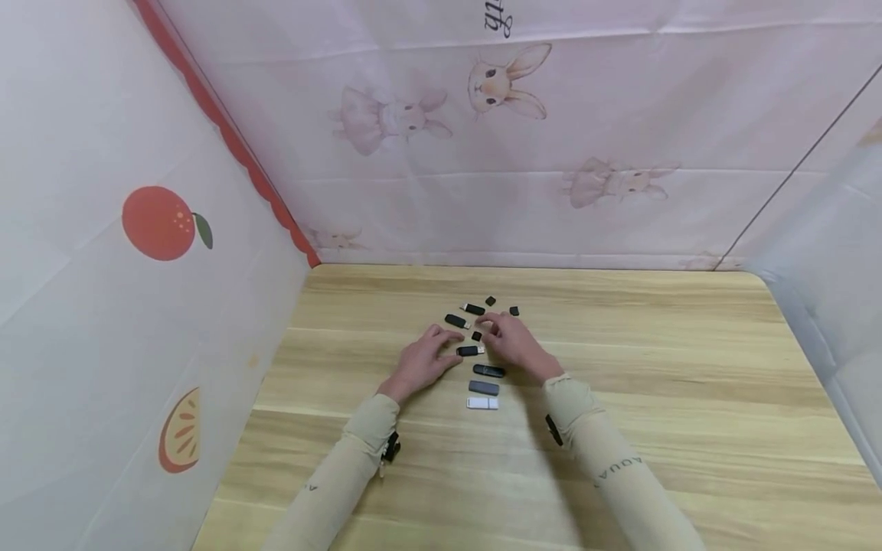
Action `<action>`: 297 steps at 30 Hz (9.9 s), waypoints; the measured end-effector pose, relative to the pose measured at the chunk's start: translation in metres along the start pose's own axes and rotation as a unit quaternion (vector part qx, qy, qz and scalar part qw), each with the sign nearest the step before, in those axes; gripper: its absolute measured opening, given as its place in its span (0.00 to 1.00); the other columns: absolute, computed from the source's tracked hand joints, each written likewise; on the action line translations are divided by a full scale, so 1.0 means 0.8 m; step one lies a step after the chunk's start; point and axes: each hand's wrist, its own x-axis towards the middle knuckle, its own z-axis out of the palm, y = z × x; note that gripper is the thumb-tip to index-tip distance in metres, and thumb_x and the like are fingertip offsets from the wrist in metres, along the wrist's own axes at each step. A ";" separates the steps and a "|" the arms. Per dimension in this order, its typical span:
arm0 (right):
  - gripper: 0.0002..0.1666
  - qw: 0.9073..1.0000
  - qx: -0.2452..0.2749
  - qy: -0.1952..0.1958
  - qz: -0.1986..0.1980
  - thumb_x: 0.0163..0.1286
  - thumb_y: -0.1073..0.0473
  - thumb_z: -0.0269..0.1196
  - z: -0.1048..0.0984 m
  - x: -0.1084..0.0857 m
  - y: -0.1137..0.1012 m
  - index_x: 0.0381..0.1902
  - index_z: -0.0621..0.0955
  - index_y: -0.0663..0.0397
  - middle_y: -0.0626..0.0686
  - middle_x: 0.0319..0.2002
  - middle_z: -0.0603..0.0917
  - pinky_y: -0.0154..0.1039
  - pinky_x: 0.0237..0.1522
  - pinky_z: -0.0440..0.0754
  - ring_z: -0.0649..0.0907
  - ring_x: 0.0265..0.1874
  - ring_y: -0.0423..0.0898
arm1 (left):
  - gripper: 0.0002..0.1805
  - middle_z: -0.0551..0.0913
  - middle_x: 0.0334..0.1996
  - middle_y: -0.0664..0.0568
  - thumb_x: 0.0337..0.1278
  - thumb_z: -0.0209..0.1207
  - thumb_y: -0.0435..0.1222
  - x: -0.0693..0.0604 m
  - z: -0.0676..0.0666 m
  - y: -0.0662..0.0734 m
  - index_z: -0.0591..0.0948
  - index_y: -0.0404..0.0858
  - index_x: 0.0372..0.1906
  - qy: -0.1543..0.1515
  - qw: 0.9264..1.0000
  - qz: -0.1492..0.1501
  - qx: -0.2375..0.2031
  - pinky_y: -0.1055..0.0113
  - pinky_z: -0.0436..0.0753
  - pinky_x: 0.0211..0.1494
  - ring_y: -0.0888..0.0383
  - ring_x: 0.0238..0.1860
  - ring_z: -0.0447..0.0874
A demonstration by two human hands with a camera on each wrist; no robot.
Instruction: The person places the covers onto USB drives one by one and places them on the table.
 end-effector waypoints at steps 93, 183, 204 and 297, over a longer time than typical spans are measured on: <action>0.10 0.990 0.138 0.010 0.031 0.68 0.63 0.73 0.007 -0.035 0.023 0.47 0.91 0.58 0.56 0.39 0.94 0.29 0.37 0.78 0.84 0.32 0.37 | 0.12 0.92 0.37 0.42 0.63 0.71 0.30 0.013 0.017 0.017 0.88 0.34 0.50 -0.005 0.944 -0.072 -0.321 0.74 0.78 0.25 0.62 0.21 0.79; 0.13 0.989 0.146 0.025 0.003 0.72 0.60 0.71 0.006 -0.042 0.023 0.51 0.88 0.57 0.57 0.43 0.94 0.34 0.44 0.85 0.91 0.41 0.46 | 0.11 0.92 0.39 0.44 0.66 0.70 0.36 0.013 0.017 0.012 0.87 0.38 0.51 -0.016 0.944 -0.066 -0.321 0.72 0.76 0.26 0.61 0.22 0.80; 0.10 0.993 0.114 0.007 0.004 0.72 0.61 0.71 0.006 -0.040 0.022 0.49 0.88 0.58 0.55 0.41 0.94 0.40 0.46 0.87 0.91 0.40 0.44 | 0.12 0.93 0.37 0.47 0.70 0.68 0.37 0.013 0.017 0.009 0.88 0.38 0.54 -0.035 0.944 -0.062 -0.321 0.74 0.75 0.25 0.61 0.23 0.80; 0.18 0.988 0.141 0.050 0.033 0.73 0.56 0.70 -0.003 -0.053 0.049 0.56 0.86 0.56 0.55 0.42 0.90 0.36 0.45 0.83 0.86 0.39 0.45 | 0.17 0.86 0.49 0.48 0.71 0.66 0.39 0.060 -0.036 0.022 0.87 0.39 0.59 0.046 0.998 -0.026 -0.023 0.57 0.86 0.51 0.53 0.47 0.84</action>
